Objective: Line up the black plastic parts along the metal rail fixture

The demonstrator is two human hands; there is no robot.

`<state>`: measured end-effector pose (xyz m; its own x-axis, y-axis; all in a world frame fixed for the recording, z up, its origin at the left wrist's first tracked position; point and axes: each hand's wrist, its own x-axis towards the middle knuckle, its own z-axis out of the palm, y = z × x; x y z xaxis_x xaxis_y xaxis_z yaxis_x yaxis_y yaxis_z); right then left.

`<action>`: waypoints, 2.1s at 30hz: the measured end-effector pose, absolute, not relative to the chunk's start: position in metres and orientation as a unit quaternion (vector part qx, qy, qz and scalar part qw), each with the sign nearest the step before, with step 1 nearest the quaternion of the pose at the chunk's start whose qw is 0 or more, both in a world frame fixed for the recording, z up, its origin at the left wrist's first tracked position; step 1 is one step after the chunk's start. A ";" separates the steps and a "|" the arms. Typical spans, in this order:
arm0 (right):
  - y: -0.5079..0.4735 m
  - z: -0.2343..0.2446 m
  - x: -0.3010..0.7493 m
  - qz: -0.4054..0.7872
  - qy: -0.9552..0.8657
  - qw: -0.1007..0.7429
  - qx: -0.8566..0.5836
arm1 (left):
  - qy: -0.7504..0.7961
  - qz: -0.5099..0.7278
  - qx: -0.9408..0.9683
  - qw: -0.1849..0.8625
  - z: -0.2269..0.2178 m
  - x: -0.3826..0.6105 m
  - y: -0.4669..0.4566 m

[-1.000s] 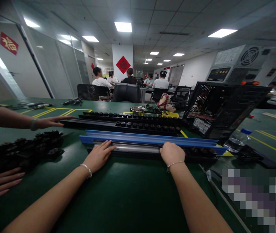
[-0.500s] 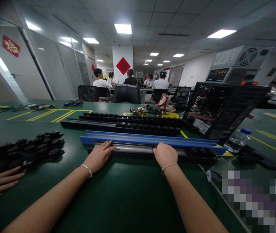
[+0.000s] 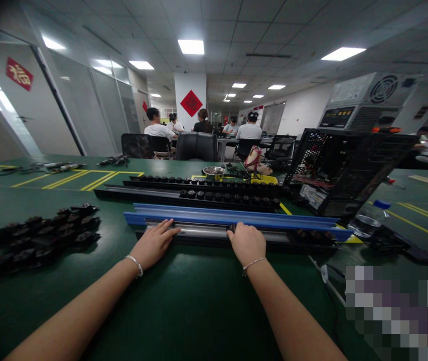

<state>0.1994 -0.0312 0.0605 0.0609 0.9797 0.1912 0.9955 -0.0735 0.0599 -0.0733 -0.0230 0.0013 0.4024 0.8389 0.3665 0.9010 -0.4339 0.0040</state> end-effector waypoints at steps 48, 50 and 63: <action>-0.034 0.036 0.177 -0.038 -0.791 0.146 -0.593 | -0.539 -0.147 -0.824 0.095 0.003 -0.070 -0.023; -0.034 0.034 0.177 -0.034 -0.797 0.151 -0.583 | -0.540 -0.147 -0.824 0.093 0.003 -0.070 -0.023; -0.034 0.029 0.173 -0.004 -0.817 0.158 -0.555 | -0.536 -0.148 -0.825 0.100 0.002 -0.071 -0.023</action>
<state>0.1734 -0.0339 0.0289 -0.3343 0.9051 0.2629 0.9076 0.3843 -0.1688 -0.0712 -0.0230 0.0016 0.3820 0.8547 0.3514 0.9139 -0.4059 -0.0062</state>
